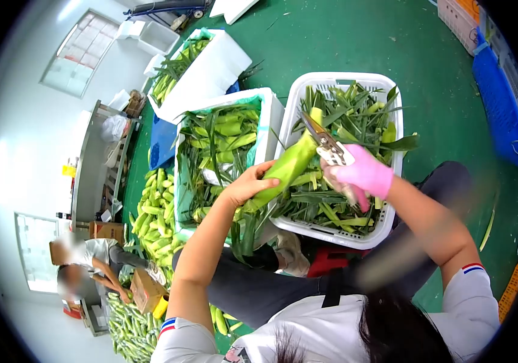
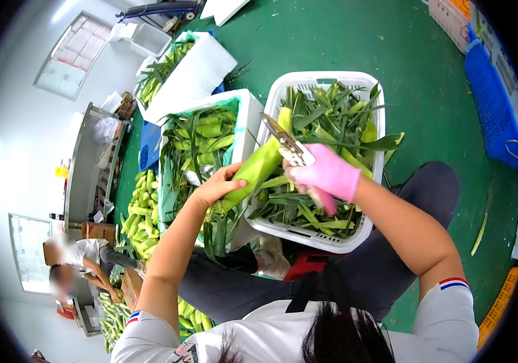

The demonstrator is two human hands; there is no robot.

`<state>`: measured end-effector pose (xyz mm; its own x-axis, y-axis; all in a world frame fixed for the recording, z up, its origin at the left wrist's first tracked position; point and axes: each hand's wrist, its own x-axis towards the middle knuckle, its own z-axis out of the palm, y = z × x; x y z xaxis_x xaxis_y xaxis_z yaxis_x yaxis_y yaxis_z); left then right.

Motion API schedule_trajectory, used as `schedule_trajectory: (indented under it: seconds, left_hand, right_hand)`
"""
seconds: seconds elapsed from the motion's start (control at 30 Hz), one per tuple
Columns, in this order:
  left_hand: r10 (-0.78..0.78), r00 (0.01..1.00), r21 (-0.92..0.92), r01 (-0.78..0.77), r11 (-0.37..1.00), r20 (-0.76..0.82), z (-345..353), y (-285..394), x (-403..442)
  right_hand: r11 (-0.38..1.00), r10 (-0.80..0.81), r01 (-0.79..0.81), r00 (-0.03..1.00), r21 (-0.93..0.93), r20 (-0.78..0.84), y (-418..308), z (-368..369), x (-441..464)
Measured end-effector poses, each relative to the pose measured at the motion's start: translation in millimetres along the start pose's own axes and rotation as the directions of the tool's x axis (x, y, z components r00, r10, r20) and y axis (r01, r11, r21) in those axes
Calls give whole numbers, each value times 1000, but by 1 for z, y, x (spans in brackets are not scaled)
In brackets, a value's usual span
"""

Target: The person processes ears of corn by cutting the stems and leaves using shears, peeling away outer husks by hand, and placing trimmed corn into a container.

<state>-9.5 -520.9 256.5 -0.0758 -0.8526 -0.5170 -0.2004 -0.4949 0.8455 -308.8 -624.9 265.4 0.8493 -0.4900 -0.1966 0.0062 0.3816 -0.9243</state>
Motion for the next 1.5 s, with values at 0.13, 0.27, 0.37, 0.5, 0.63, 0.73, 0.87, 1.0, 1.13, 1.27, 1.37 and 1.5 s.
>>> schedule_trajectory:
  seconds: [0.13,0.27,0.37,0.5,0.63,0.73,0.87,1.0,1.13,1.27,1.37,1.5]
  left_hand:
    - [177,964,737,-266,622,199,9,52,29]
    - [175,848,733,-523,435,501,31,117,52]
    - [304,772,786,-609,107,558,49,145,47]
    - [710,686,867,-443,229,162,72,108,30]
    - [313,808,-191,-455,870,-499,115,24,50]
    - [236,842,-610,-520,598,-486,130,14,67]
    - [237,938,-953,-283,105,-252,120,-29,81]
    - [253,933,-964,-265,0,-256,114,-37,74]
    - [415,889,-970,-237,50,-196,106,-20,52]
    - [372,921,-985,-55,-161,-112,98,-37,33]
    - [102,995,-994,21,-105,10,102,-51,31]
    - [-148,927,-826,-225,516,-345,88,-51,16]
  right_hand:
    - [735,-438,237,881,-635,-179,-29,-31,-21]
    - [783,35,-100,992,-614,-118,-22,-37,-21]
    - [880,-205,150,976,-450,-78,50,-56,-4]
    - [996,-67,48,961,-75,-269,55,-54,-13]
    - [960,-102,0,931,-281,-350,41,-40,-15]
    - [925,-111,12,965,-379,-240,49,-27,-10]
    - [980,28,-55,990,-192,-139,42,-18,-5]
    - [979,-6,-23,989,-203,-145,24,-18,-5]
    - [983,-131,72,922,-170,-364,5,-40,-7]
    - [869,-396,150,783,-471,-480,-4,-64,-10]
    - [567,-373,-245,775,-786,-511,10,-60,0]
    - [378,-472,-285,759,-881,-448,14,-54,8]
